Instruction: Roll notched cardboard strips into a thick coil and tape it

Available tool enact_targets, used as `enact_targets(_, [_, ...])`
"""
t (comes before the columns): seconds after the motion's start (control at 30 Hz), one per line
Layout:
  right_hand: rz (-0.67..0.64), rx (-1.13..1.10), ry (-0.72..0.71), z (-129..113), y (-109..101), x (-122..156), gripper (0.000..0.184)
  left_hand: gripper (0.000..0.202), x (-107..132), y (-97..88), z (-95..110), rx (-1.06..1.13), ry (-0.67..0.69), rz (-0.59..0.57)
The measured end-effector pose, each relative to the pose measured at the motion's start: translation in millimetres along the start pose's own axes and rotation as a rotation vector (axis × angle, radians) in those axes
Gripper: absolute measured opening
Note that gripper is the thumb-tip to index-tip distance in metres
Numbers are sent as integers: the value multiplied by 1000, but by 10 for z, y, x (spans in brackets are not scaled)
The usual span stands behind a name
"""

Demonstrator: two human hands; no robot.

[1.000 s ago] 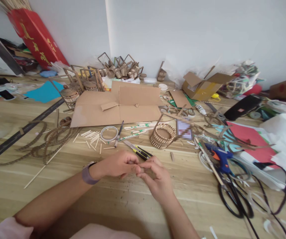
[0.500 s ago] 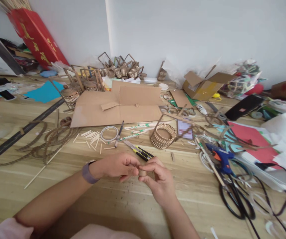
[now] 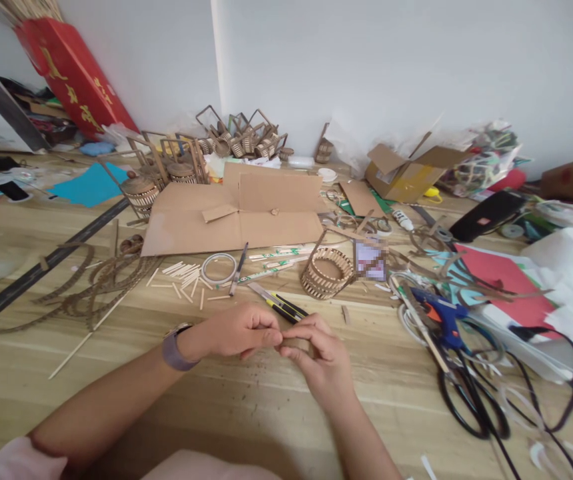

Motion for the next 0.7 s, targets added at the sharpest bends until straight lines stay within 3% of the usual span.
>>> enact_targets(0.3, [131, -102, 184, 190, -30, 69, 38, 49, -3, -171, 6, 1, -8, 85])
enact_targets(0.5, [13, 29, 248, 291, 118, 120, 36, 53, 33, -210, 63, 43, -9, 112])
enact_targets(0.7, [-95, 74, 243, 238, 291, 144, 34, 54, 74, -217, 110, 72, -12, 135])
Point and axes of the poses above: each hand's wrist, its own x-axis away from the middle knuckle, its own y-axis out of the palm, z = x × y, the point moved 7 cm from there along -x, towards the middle knuckle, and after that the axes turned 7 degrees about z, right-handed, at the moved point
